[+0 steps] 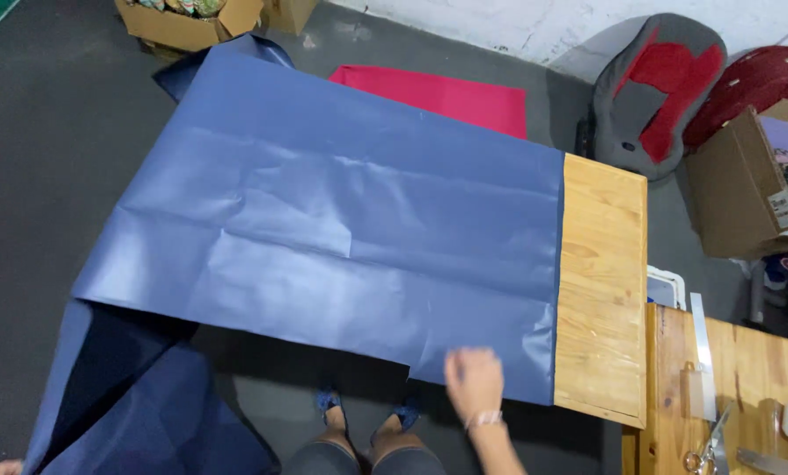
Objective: The person cuts a piece of blue fabric with a dog pattern using scissors on a wooden table. They trim the edges to create a rectangular piece, then fold and smooth the fabric.
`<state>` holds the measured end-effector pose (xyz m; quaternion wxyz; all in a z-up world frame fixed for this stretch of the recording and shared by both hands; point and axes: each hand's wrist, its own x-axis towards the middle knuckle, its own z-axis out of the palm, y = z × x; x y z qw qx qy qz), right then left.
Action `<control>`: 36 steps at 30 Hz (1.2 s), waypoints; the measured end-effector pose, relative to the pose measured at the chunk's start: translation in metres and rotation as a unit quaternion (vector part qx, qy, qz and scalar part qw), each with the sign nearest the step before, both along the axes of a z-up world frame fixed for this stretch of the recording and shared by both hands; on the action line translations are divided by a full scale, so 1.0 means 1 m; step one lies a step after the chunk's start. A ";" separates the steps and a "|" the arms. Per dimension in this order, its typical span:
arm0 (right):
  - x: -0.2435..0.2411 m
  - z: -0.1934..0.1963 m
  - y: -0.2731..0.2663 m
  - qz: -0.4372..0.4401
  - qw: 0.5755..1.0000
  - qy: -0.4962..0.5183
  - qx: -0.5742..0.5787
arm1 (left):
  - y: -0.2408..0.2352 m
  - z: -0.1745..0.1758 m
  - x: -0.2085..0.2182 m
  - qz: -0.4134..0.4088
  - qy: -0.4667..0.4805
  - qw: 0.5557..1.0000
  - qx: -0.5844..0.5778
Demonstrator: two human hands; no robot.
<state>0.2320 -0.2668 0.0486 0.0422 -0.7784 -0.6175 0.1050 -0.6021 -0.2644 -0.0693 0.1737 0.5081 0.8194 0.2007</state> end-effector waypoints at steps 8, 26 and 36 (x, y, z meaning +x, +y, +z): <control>0.038 -0.013 0.028 -0.110 0.993 0.015 -0.050 | 0.029 -0.020 0.035 0.019 0.270 0.929 -0.251; -0.040 -0.046 -0.050 -0.110 0.989 -0.103 0.017 | 0.200 0.032 0.303 0.263 -0.539 0.794 -0.096; 0.159 -0.087 0.030 -0.468 0.872 0.106 0.096 | 0.183 0.102 0.334 0.223 -0.566 0.788 -0.092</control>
